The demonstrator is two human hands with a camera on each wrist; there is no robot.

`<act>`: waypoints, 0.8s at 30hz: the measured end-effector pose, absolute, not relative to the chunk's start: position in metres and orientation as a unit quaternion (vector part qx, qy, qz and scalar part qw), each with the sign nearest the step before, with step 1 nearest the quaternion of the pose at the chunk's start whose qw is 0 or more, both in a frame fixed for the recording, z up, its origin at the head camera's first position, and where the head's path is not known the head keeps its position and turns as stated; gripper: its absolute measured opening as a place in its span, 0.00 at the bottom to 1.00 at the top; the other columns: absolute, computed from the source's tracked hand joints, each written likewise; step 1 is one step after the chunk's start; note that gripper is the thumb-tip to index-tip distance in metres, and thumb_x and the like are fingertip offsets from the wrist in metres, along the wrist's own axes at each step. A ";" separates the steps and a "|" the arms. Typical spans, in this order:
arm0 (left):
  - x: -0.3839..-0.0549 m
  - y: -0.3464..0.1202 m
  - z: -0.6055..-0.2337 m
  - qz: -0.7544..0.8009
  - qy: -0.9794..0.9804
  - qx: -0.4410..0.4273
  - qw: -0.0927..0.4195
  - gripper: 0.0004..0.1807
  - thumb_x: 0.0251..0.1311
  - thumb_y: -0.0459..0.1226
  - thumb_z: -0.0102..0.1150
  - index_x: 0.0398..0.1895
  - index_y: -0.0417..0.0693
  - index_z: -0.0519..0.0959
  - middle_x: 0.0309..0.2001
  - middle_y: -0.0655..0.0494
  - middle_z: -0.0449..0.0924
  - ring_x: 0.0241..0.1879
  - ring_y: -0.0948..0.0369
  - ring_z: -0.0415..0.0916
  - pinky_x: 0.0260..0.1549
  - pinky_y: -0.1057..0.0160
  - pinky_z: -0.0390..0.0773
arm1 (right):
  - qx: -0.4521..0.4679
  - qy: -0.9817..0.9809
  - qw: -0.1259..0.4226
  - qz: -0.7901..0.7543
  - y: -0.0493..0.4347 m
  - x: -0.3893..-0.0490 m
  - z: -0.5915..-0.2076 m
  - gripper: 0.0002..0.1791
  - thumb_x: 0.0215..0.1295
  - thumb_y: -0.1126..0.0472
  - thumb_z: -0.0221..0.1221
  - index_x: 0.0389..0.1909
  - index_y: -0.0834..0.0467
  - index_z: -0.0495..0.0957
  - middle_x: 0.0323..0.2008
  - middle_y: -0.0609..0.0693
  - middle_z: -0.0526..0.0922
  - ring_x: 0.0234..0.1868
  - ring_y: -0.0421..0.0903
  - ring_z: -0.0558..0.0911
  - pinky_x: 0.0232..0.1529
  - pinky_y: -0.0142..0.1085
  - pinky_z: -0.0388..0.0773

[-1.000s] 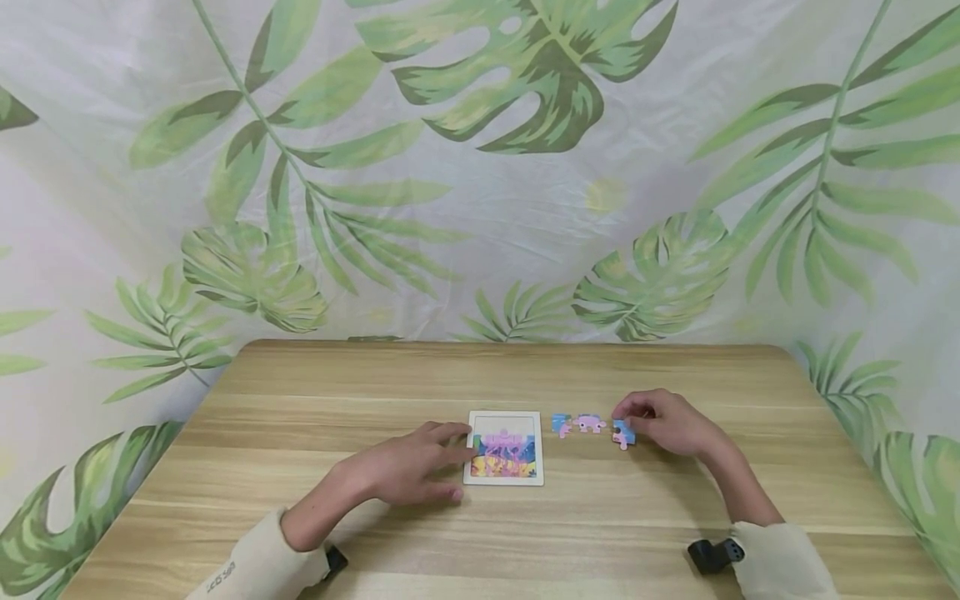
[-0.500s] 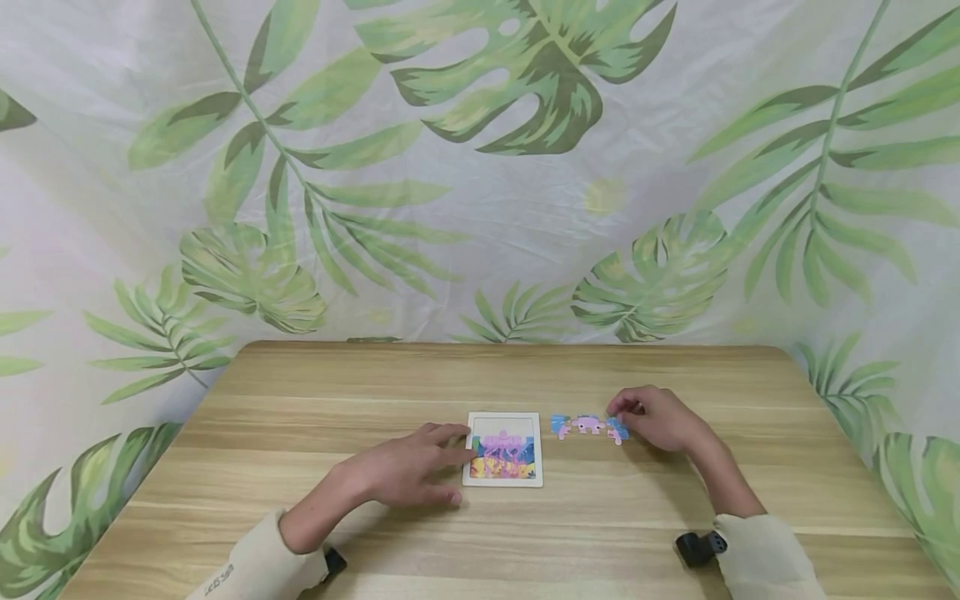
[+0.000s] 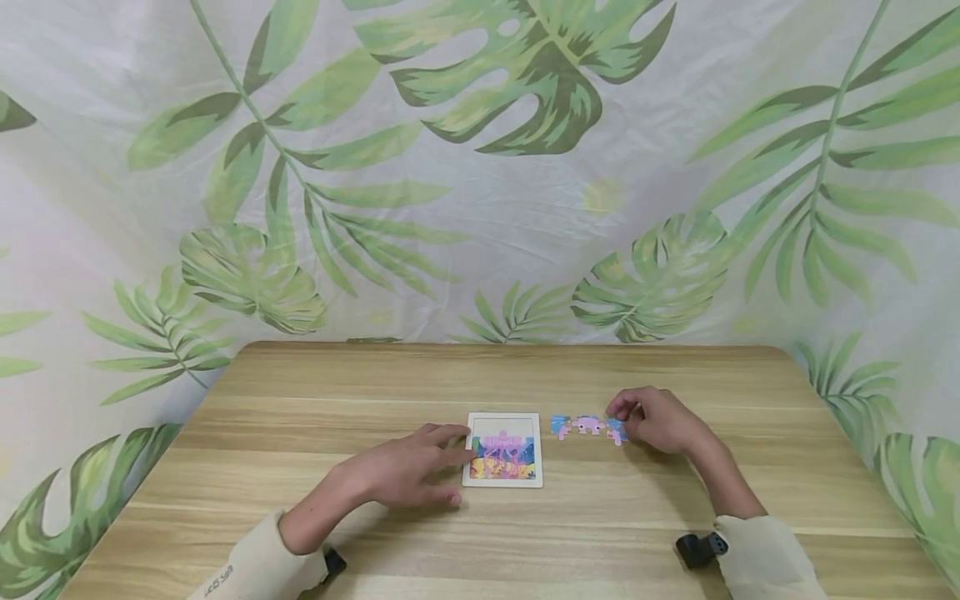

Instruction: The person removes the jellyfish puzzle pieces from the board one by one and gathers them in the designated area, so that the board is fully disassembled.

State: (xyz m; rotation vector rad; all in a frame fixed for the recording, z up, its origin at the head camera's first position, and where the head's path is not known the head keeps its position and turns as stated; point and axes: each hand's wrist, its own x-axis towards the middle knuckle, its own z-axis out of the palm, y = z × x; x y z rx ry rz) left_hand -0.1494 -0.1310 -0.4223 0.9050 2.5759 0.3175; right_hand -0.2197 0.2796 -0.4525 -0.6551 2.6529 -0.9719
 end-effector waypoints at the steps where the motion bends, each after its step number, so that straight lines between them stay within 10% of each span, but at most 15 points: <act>1: -0.149 -0.131 -0.422 0.113 0.919 0.322 0.196 0.33 0.73 0.54 0.65 0.78 0.55 0.74 0.84 0.47 0.61 0.82 0.46 0.60 0.73 0.43 0.75 | -0.224 0.908 0.120 -0.332 0.280 -0.220 -0.452 0.17 0.61 0.76 0.58 0.47 0.60 0.86 0.40 0.50 0.87 0.38 0.41 0.78 0.39 0.31 0.77; 24: -0.150 -0.131 -0.422 0.128 0.918 0.313 0.206 0.35 0.73 0.53 0.66 0.78 0.51 0.74 0.84 0.45 0.59 0.83 0.45 0.58 0.78 0.42 0.68 | -0.222 0.909 0.120 -0.332 0.281 -0.220 -0.452 0.16 0.62 0.77 0.58 0.47 0.61 0.86 0.41 0.51 0.86 0.38 0.42 0.76 0.36 0.30 0.75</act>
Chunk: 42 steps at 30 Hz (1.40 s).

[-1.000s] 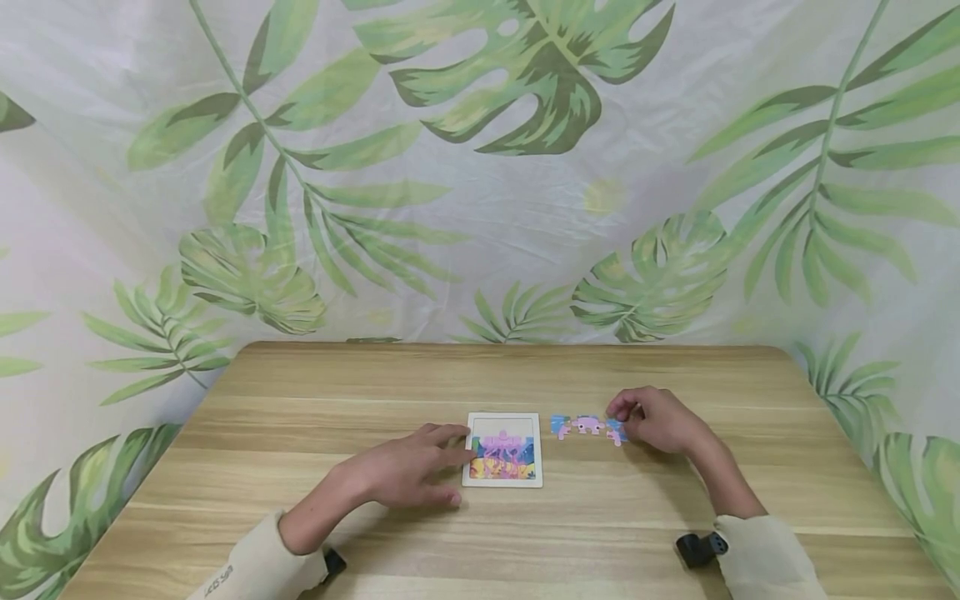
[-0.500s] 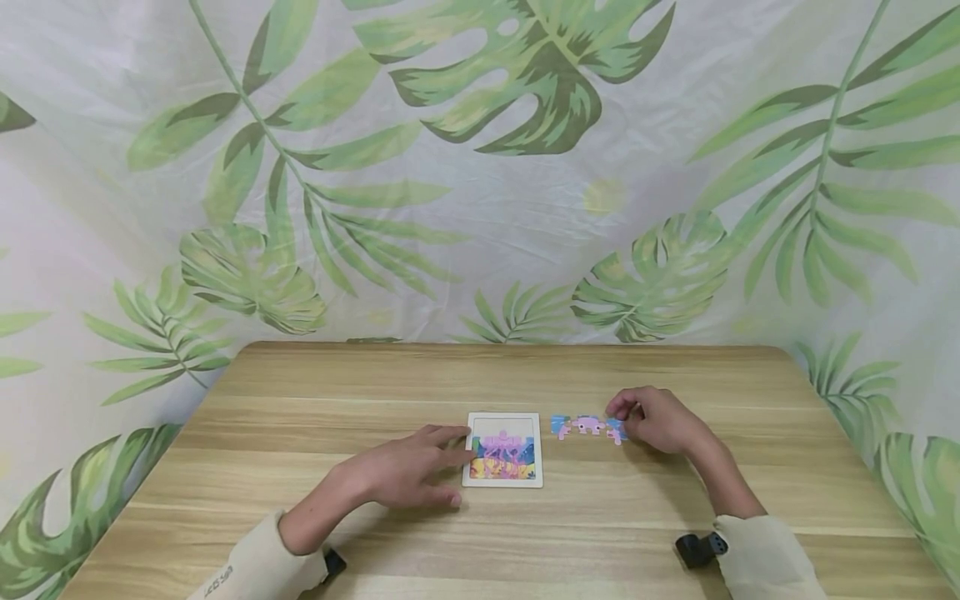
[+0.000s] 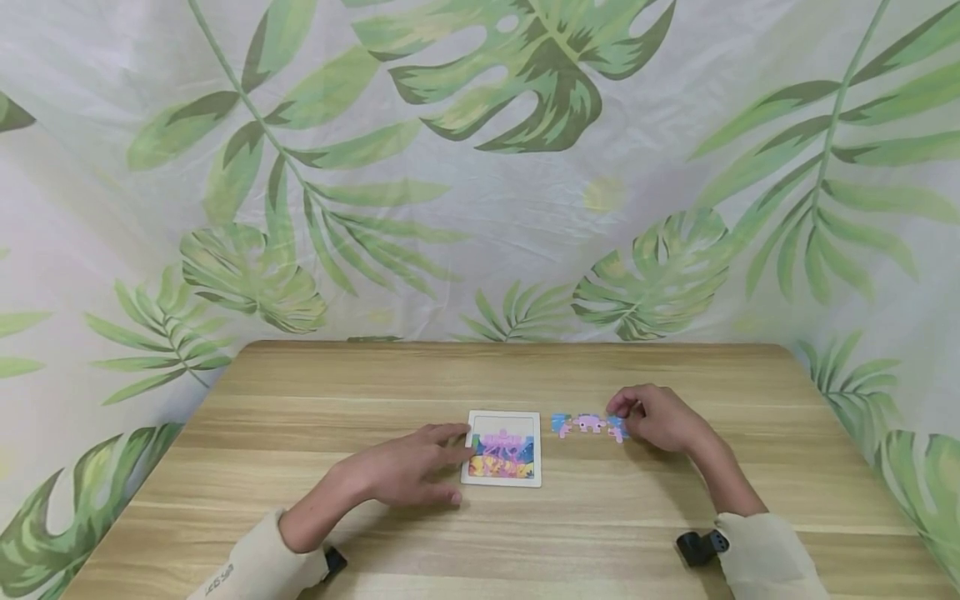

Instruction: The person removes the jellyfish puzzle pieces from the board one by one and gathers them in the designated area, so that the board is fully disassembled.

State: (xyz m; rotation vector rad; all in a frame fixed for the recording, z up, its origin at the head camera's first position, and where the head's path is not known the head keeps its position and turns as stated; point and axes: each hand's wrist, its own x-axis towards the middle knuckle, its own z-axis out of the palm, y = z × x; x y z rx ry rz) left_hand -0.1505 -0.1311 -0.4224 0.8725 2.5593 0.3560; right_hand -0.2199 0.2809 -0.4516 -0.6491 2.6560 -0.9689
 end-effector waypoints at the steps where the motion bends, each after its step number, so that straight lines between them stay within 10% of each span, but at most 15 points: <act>1: -0.151 -0.131 -0.422 0.128 0.918 0.312 0.207 0.35 0.73 0.53 0.66 0.78 0.51 0.74 0.84 0.45 0.59 0.83 0.45 0.58 0.78 0.42 0.68 | -0.222 0.909 0.120 -0.332 0.281 -0.220 -0.451 0.16 0.62 0.77 0.58 0.47 0.61 0.86 0.41 0.51 0.86 0.37 0.42 0.76 0.36 0.31 0.75; 42: -0.129 -0.141 -0.420 0.093 0.917 0.347 0.175 0.30 0.74 0.52 0.65 0.76 0.57 0.77 0.82 0.48 0.66 0.80 0.47 0.63 0.75 0.44 0.73 | -0.328 0.866 0.155 -0.344 0.137 -0.213 -0.445 0.10 0.68 0.68 0.69 0.48 0.59 0.87 0.41 0.50 0.87 0.37 0.38 0.78 0.40 0.30 0.78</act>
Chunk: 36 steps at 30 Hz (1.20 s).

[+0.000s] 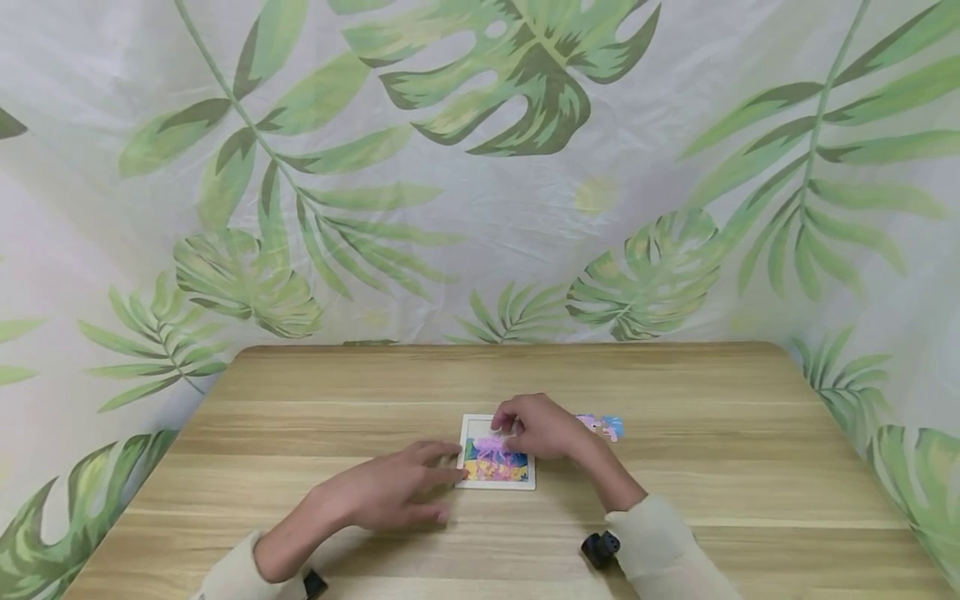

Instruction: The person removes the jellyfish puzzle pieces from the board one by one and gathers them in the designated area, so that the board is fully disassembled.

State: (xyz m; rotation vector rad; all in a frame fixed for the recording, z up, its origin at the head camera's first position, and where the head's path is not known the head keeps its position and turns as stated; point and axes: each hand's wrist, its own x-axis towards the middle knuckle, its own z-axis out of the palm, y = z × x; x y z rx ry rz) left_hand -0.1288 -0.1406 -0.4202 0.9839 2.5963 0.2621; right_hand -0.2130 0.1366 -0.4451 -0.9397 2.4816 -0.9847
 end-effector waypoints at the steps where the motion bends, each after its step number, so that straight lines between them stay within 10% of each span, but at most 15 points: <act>1: -0.129 -0.141 -0.420 0.092 0.916 0.347 0.176 0.30 0.74 0.52 0.65 0.76 0.57 0.77 0.81 0.48 0.66 0.80 0.47 0.63 0.75 0.44 0.73 | -0.329 0.865 0.157 -0.344 0.134 -0.213 -0.446 0.11 0.67 0.69 0.70 0.48 0.59 0.87 0.41 0.50 0.87 0.37 0.38 0.78 0.40 0.30 0.78; 36: -0.125 -0.149 -0.421 0.115 0.913 0.346 0.184 0.30 0.74 0.54 0.64 0.76 0.59 0.77 0.82 0.50 0.64 0.79 0.49 0.65 0.70 0.44 0.78 | -0.328 0.872 0.154 -0.328 0.094 -0.204 -0.449 0.14 0.60 0.76 0.67 0.44 0.59 0.87 0.37 0.49 0.85 0.35 0.41 0.77 0.37 0.31 0.77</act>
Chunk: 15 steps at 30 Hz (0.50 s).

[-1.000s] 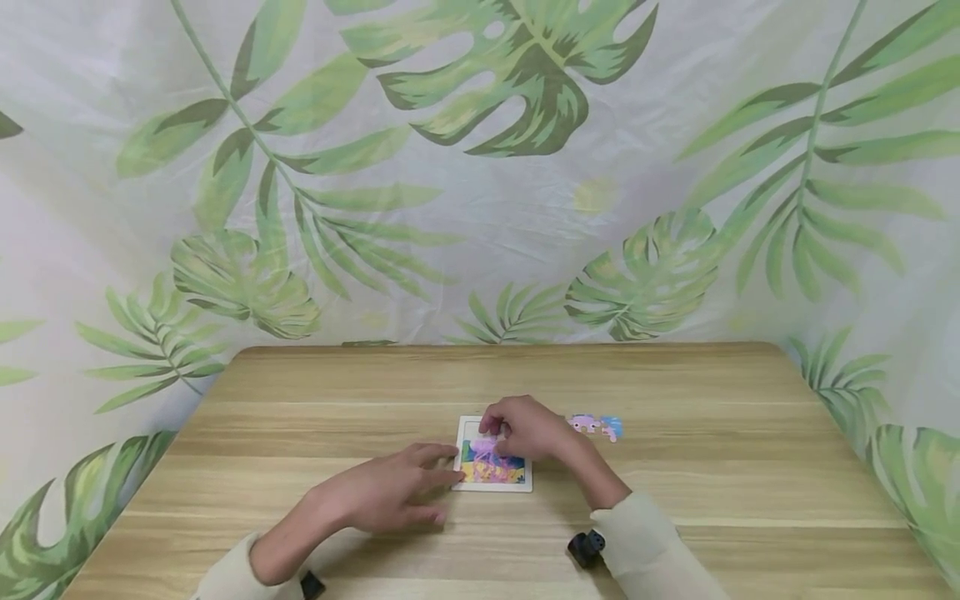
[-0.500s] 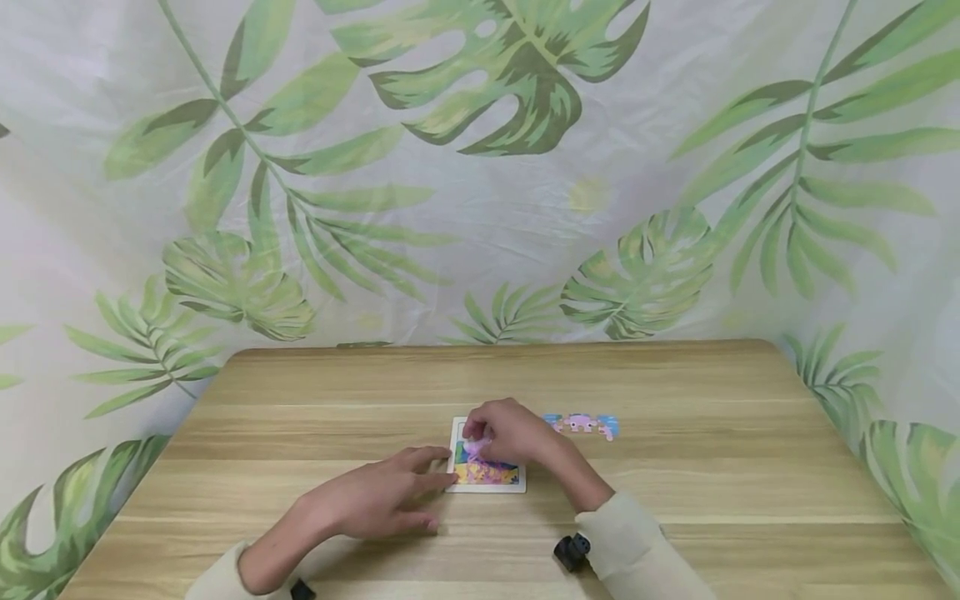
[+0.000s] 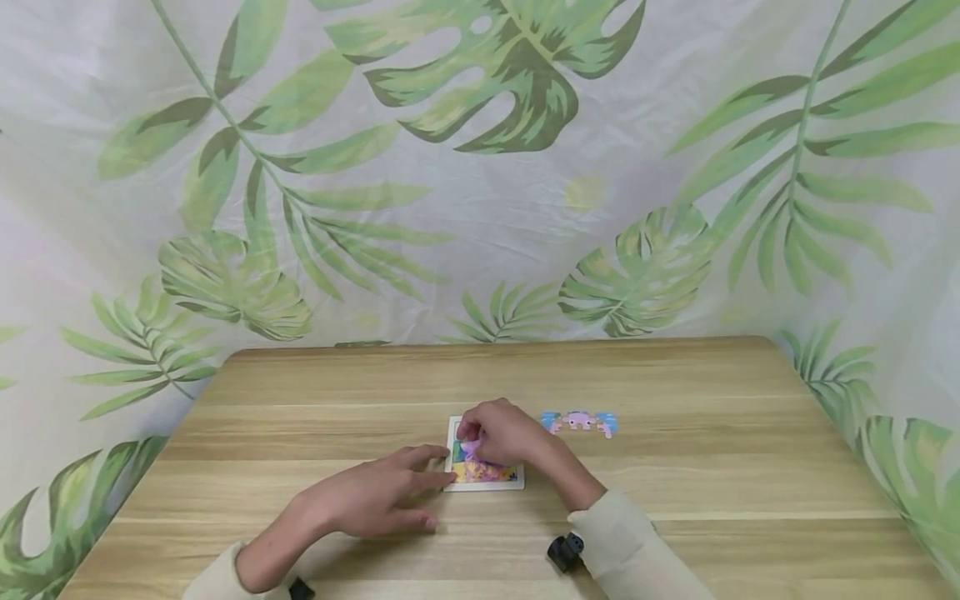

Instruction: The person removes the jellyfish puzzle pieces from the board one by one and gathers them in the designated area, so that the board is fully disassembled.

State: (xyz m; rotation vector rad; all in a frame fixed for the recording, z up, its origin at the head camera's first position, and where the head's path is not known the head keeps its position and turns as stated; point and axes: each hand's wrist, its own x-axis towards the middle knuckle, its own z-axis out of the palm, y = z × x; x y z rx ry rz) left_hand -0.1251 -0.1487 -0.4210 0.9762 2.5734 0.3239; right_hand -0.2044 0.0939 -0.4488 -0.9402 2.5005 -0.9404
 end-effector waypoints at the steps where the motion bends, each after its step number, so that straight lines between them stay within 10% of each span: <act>1: -0.125 -0.149 -0.421 0.116 0.913 0.345 0.185 0.30 0.74 0.54 0.64 0.76 0.59 0.77 0.82 0.50 0.64 0.79 0.49 0.65 0.70 0.43 0.78 | -0.327 0.872 0.156 -0.330 0.093 -0.204 -0.449 0.14 0.60 0.76 0.67 0.44 0.59 0.87 0.36 0.49 0.85 0.34 0.41 0.77 0.37 0.31 0.77; 15: -0.126 -0.149 -0.421 0.111 0.912 0.347 0.189 0.31 0.74 0.54 0.64 0.76 0.58 0.77 0.82 0.50 0.64 0.79 0.49 0.65 0.71 0.43 0.77 | -0.312 0.859 0.176 -0.366 0.093 -0.206 -0.452 0.16 0.59 0.77 0.70 0.46 0.59 0.87 0.37 0.50 0.84 0.32 0.39 0.77 0.35 0.28 0.77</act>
